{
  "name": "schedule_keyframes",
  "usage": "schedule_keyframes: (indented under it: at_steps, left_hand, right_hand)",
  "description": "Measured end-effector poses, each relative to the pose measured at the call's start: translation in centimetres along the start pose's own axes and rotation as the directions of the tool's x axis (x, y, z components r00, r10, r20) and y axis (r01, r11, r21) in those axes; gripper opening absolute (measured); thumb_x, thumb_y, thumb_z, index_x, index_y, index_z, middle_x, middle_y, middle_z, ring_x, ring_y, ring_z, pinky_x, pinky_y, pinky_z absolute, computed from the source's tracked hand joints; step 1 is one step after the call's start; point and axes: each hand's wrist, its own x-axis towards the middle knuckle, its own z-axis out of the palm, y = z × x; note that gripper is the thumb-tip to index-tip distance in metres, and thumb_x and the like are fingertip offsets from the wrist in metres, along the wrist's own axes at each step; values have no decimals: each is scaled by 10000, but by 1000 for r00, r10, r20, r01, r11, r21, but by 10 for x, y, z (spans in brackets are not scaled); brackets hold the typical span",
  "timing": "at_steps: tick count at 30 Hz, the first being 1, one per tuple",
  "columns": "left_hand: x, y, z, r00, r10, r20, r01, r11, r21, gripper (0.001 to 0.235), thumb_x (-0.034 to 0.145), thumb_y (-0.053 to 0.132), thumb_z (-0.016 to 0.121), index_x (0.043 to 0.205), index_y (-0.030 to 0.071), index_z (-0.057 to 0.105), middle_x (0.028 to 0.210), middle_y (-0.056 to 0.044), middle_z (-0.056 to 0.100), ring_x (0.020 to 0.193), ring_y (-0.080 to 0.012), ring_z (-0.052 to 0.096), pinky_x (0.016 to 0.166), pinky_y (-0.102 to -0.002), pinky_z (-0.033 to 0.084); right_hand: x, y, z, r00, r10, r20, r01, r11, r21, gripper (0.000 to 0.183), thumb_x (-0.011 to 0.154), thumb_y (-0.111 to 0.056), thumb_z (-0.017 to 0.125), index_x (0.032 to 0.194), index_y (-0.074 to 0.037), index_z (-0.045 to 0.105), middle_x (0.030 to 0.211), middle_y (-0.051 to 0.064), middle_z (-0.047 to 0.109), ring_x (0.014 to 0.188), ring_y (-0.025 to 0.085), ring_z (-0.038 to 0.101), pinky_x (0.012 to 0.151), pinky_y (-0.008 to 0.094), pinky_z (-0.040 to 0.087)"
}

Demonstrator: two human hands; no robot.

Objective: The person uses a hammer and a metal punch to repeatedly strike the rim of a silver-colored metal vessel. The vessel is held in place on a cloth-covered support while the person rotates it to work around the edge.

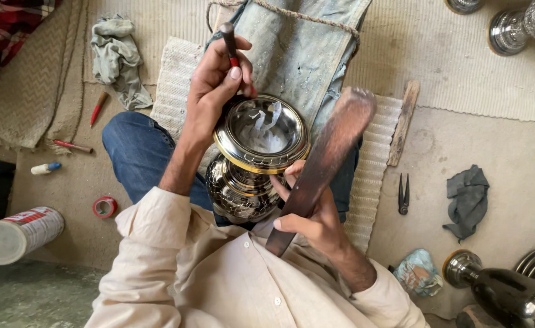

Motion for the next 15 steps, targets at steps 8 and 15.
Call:
schedule_keyframes:
  at_steps: [8, 15]
  left_hand:
    - [-20, 37, 37, 976, 155, -150, -59, 859, 508, 360, 1117, -101, 415, 1442, 20, 510, 993, -37, 586, 777, -92, 506, 678, -212, 426]
    - [-42, 62, 82, 870, 429, -244, -57, 578, 814, 404, 1091, -145, 468, 1437, 61, 486, 1123, -141, 570, 1002, -231, 579, 908, -306, 500]
  right_hand:
    - [37, -7, -37, 988, 48, 147, -52, 998, 24, 780, 565, 63, 694, 1303, -71, 481, 1177, 76, 462, 1219, 254, 538, 1268, 507, 394]
    - [70, -12, -63, 966, 142, 218, -180, 969, 167, 825, 516, 80, 682, 1294, -101, 474, 1031, 116, 563, 909, 236, 565, 756, 318, 459]
